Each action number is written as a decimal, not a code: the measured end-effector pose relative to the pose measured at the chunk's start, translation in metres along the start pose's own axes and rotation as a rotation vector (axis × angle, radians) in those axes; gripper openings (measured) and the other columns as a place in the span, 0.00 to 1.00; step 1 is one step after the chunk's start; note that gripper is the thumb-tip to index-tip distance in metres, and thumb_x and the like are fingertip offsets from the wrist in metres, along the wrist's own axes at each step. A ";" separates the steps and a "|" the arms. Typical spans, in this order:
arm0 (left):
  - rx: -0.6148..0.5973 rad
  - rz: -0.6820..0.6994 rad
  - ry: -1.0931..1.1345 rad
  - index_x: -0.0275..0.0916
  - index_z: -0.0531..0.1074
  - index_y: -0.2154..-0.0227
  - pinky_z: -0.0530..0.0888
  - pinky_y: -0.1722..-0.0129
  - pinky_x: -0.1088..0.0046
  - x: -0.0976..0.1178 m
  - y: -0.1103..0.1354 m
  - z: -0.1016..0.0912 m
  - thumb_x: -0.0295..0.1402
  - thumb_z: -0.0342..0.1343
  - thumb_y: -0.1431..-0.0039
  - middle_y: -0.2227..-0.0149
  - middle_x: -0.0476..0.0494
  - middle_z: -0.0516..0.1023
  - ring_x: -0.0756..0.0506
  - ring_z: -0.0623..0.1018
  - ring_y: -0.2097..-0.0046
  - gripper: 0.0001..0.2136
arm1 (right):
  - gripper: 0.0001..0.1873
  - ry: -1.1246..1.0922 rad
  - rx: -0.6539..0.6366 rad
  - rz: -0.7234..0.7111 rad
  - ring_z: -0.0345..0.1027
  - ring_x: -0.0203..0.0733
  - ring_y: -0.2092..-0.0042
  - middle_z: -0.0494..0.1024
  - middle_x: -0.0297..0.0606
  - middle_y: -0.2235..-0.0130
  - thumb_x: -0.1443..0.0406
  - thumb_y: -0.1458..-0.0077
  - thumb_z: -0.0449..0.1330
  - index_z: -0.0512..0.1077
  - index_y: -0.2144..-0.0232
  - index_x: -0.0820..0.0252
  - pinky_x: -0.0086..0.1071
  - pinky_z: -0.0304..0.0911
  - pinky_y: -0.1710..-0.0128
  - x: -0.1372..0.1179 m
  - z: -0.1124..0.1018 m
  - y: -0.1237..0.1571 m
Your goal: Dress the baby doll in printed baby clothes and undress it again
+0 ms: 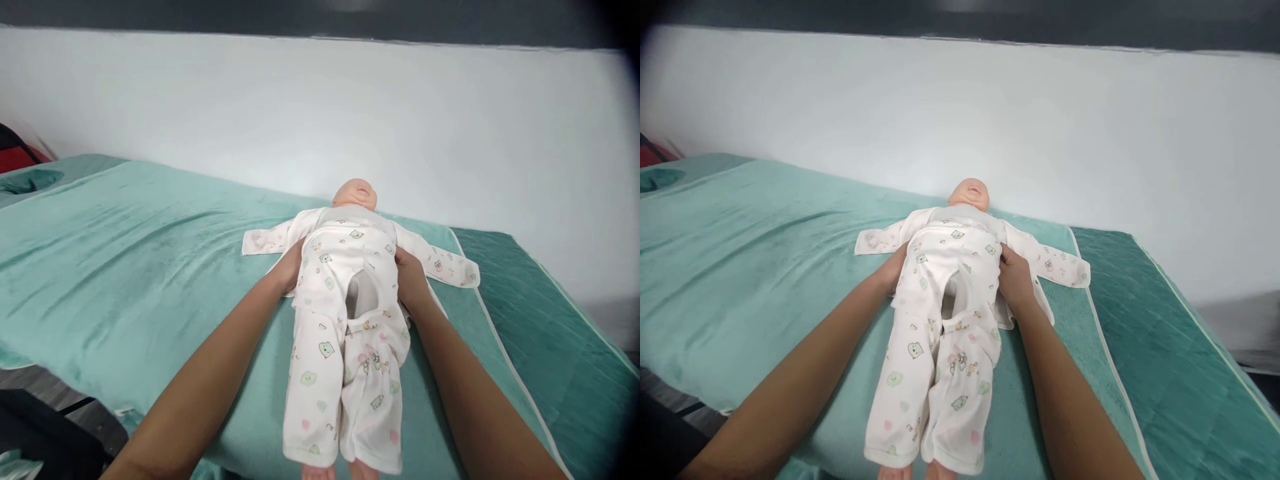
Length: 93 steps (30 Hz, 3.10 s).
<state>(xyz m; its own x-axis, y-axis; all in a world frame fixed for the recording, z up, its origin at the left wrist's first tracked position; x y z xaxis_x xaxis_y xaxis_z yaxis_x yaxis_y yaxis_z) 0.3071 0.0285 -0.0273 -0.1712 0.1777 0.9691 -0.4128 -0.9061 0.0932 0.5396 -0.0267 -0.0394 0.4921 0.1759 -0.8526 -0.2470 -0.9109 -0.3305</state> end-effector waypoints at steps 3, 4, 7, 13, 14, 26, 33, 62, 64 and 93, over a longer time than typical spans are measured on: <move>-0.010 0.021 -0.044 0.40 0.78 0.53 0.74 0.51 0.61 0.002 0.001 0.000 0.42 0.59 0.44 0.60 0.42 0.84 0.38 0.80 0.55 0.18 | 0.17 0.034 0.015 0.019 0.71 0.50 0.57 0.82 0.40 0.58 0.64 0.47 0.53 0.79 0.59 0.60 0.40 0.64 0.56 -0.001 0.000 -0.001; -0.020 0.032 -0.058 0.40 0.78 0.53 0.74 0.50 0.61 0.002 0.001 0.000 0.42 0.58 0.43 0.59 0.42 0.84 0.38 0.80 0.54 0.18 | 0.17 0.046 0.020 0.031 0.71 0.50 0.57 0.82 0.40 0.58 0.63 0.47 0.53 0.79 0.59 0.60 0.40 0.64 0.56 -0.001 0.000 -0.002; -0.036 0.070 -0.101 0.39 0.78 0.54 0.74 0.50 0.60 0.000 -0.001 -0.003 0.41 0.58 0.43 0.55 0.40 0.83 0.37 0.79 0.53 0.17 | 0.17 0.074 0.026 0.055 0.70 0.49 0.58 0.82 0.42 0.58 0.63 0.46 0.53 0.78 0.60 0.61 0.40 0.63 0.57 0.001 0.000 -0.003; 0.055 0.145 -0.216 0.37 0.78 0.56 0.73 0.51 0.60 0.002 -0.003 -0.008 0.33 0.57 0.48 0.53 0.40 0.82 0.38 0.78 0.53 0.16 | 0.16 -0.027 0.068 0.169 0.73 0.48 0.58 0.82 0.42 0.59 0.60 0.45 0.55 0.78 0.59 0.59 0.39 0.65 0.57 0.004 -0.002 -0.003; 0.082 0.163 -0.239 0.37 0.78 0.56 0.73 0.51 0.61 0.002 -0.003 -0.009 0.31 0.56 0.48 0.53 0.40 0.82 0.38 0.78 0.53 0.16 | 0.16 -0.055 0.081 0.197 0.73 0.48 0.59 0.82 0.41 0.60 0.60 0.45 0.56 0.78 0.60 0.59 0.39 0.65 0.58 0.005 -0.003 -0.003; 0.326 0.474 -0.504 0.41 0.78 0.62 0.71 0.49 0.66 0.027 -0.019 -0.014 0.37 0.56 0.41 0.56 0.44 0.81 0.44 0.78 0.54 0.09 | 0.09 -0.046 0.310 0.012 0.71 0.42 0.62 0.80 0.36 0.64 0.58 0.46 0.63 0.78 0.66 0.56 0.37 0.65 0.57 -0.011 -0.007 -0.013; -0.023 0.394 -0.512 0.41 0.76 0.62 0.68 0.47 0.64 0.039 -0.050 -0.002 0.42 0.61 0.44 0.49 0.43 0.77 0.44 0.74 0.51 0.12 | 0.07 -0.167 0.094 -0.058 0.68 0.40 0.60 0.77 0.35 0.60 0.60 0.46 0.63 0.76 0.64 0.54 0.36 0.63 0.55 -0.015 0.003 -0.030; 0.028 0.344 -0.580 0.40 0.67 0.71 0.68 0.61 0.69 0.037 -0.083 -0.003 0.37 0.58 0.44 0.67 0.49 0.75 0.48 0.72 0.65 0.08 | 0.17 0.102 0.004 -0.002 0.57 0.37 0.71 0.64 0.28 0.76 0.53 0.43 0.59 0.64 0.77 0.56 0.33 0.54 0.67 -0.010 0.015 -0.080; 0.011 0.354 -0.545 0.40 0.70 0.68 0.70 0.57 0.68 0.035 -0.081 -0.002 0.36 0.58 0.44 0.63 0.47 0.78 0.47 0.74 0.61 0.05 | 0.13 0.042 0.030 0.034 0.60 0.38 0.70 0.68 0.29 0.74 0.54 0.45 0.60 0.68 0.74 0.56 0.33 0.57 0.66 -0.009 0.015 -0.075; 0.170 0.602 -0.689 0.43 0.79 0.56 0.68 0.42 0.65 0.014 -0.034 -0.017 0.25 0.48 0.39 0.49 0.42 0.78 0.45 0.75 0.47 0.16 | 0.12 0.578 -0.363 -0.710 0.58 0.52 0.34 0.74 0.35 0.43 0.75 0.43 0.54 0.71 0.66 0.52 0.54 0.55 0.37 -0.107 0.020 0.039</move>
<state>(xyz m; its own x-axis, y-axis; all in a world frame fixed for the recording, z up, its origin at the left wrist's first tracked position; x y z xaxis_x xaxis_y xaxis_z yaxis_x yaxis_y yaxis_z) 0.3037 0.0678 -0.0207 0.2777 -0.5588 0.7815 -0.2808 -0.8251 -0.4902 0.4608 -0.0735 0.0307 0.7830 0.6054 -0.1430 0.4879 -0.7403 -0.4625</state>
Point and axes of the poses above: each hand's wrist, its own y-axis away from the middle knuckle, its own z-axis out of the palm, x = y × z, the point moved 3 cm from there along -y, towards the middle knuckle
